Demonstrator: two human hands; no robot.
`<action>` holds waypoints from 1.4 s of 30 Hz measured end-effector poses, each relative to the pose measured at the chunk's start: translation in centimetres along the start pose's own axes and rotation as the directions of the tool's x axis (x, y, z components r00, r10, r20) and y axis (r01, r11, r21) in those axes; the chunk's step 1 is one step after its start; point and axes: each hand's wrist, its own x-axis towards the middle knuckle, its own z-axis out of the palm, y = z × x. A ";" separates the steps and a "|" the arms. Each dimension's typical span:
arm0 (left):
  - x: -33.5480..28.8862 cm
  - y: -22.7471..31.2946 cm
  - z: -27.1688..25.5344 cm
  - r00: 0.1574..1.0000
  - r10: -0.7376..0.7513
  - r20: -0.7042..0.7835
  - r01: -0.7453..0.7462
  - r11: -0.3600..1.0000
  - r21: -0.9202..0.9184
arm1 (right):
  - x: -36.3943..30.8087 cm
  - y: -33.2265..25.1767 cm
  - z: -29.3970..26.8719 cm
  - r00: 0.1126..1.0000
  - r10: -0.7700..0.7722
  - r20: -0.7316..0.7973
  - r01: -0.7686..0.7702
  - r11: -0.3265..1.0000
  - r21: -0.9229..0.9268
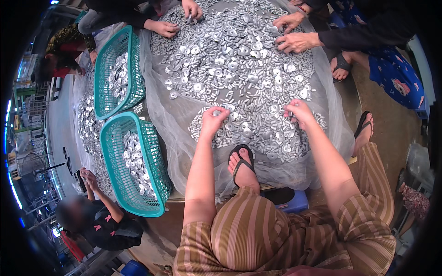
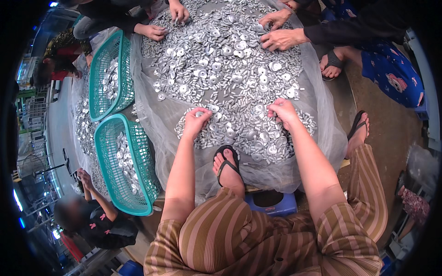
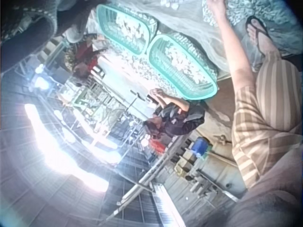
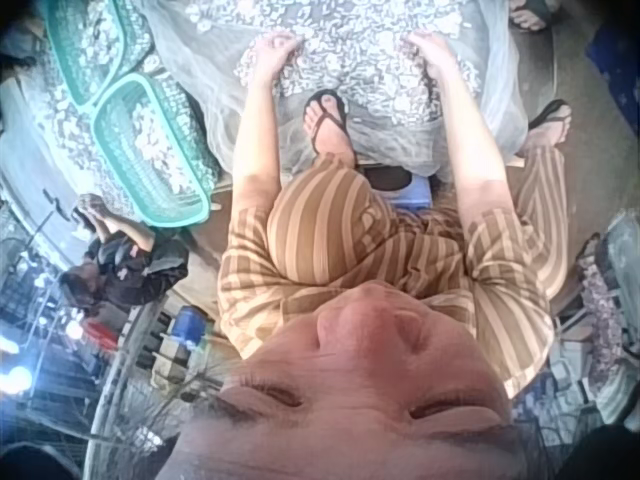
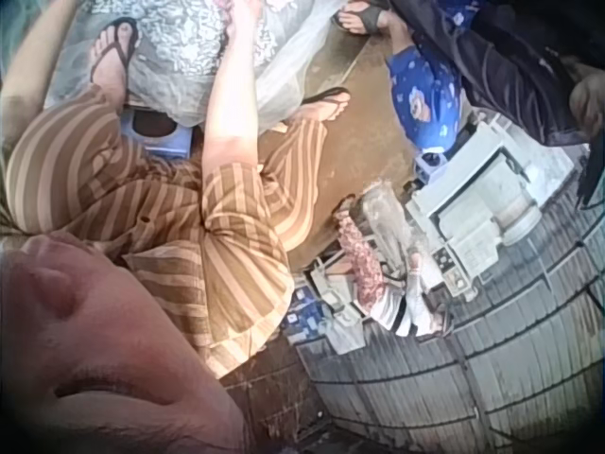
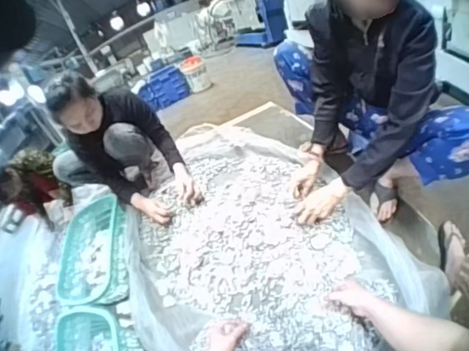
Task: The person sorts through a large pile of small silver-colored metal pieces on a sheet on the floor, picking them up by hand and placing them into green plastic baskets.
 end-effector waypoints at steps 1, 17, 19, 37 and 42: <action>0.0 0.1 0.9 0.990 0.138 -0.041 -0.124 0.963 0.237 | 1.5 1.1 -0.4 0.978 -0.188 -0.093 0.167 0.966 -0.199; -1.6 2.5 0.8 0.995 -0.058 -0.080 0.041 0.978 -0.203 | 0.9 0.2 2.8 0.832 -0.533 0.155 0.317 0.227 -0.921; -1.7 1.6 0.6 0.993 0.043 -0.105 -0.052 0.995 -0.082 | 1.0 0.0 3.0 0.760 -0.640 0.117 0.339 0.237 -0.910; -3.1 0.8 1.0 0.985 0.148 -0.084 -0.144 0.988 0.057 | -0.2 -1.1 0.6 0.932 -0.363 -0.017 0.265 0.712 -0.651; -4.5 0.2 3.6 0.858 0.513 0.012 -0.390 0.636 0.666 | 0.4 0.9 1.6 0.851 -0.521 0.067 0.241 0.273 -0.931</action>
